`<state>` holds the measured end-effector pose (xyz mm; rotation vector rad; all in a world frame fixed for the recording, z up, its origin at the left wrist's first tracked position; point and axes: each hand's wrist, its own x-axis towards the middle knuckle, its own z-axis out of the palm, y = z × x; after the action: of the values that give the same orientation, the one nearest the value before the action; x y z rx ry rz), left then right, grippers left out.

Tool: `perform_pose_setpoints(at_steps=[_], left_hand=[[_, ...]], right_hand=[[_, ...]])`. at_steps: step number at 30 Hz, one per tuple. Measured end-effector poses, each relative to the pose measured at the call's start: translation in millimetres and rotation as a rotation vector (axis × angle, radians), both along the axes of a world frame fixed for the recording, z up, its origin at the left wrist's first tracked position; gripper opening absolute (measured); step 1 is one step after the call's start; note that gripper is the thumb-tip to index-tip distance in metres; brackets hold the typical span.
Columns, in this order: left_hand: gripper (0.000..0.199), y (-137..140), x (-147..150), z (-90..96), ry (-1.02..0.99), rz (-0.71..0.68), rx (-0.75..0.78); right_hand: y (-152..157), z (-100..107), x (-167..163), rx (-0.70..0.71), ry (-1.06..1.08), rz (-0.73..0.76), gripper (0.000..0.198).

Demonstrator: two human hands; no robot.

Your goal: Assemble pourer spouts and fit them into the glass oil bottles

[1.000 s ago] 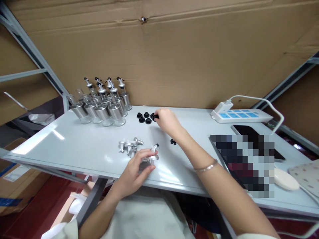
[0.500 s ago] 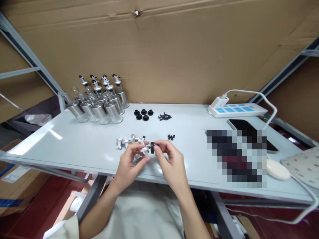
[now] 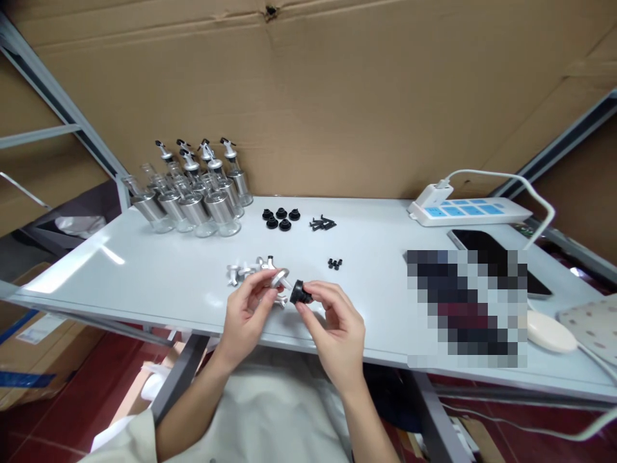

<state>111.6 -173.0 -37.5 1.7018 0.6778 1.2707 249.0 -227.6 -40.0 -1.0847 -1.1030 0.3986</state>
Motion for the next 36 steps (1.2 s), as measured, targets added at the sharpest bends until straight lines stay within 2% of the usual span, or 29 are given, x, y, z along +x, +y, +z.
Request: perform_pose_setpoints(at_steps=[8, 20, 24, 26, 36], left_hand=[[0.022, 0.0, -0.7, -2.0, -0.023, -0.016, 0.029], [0.024, 1.5, -1.5, 1.0, -0.012, -0.054, 0.080], [0.034, 1.2, -1.0, 0.2, -0.009, -0.075, 0.104], [0.033, 1.0, -1.4, -0.5, 0.003, -0.077, 0.108], [0.032, 3.1, -3.9, -0.5, 0.058, -0.084, 0.132]], right_hand=[[0.4, -4.9, 1.0, 0.058, -0.018, 0.020, 0.026], [1.5, -4.4, 1.0, 0.083, -0.018, 0.001, 0.020], [1.7, -3.6, 1.9, 0.078, -0.033, -0.023, 0.013], [1.7, -4.2, 2.3, 0.071, -0.032, -0.024, 0.011], [0.5, -3.9, 3.9, 0.081, 0.018, 0.046, 0.020]])
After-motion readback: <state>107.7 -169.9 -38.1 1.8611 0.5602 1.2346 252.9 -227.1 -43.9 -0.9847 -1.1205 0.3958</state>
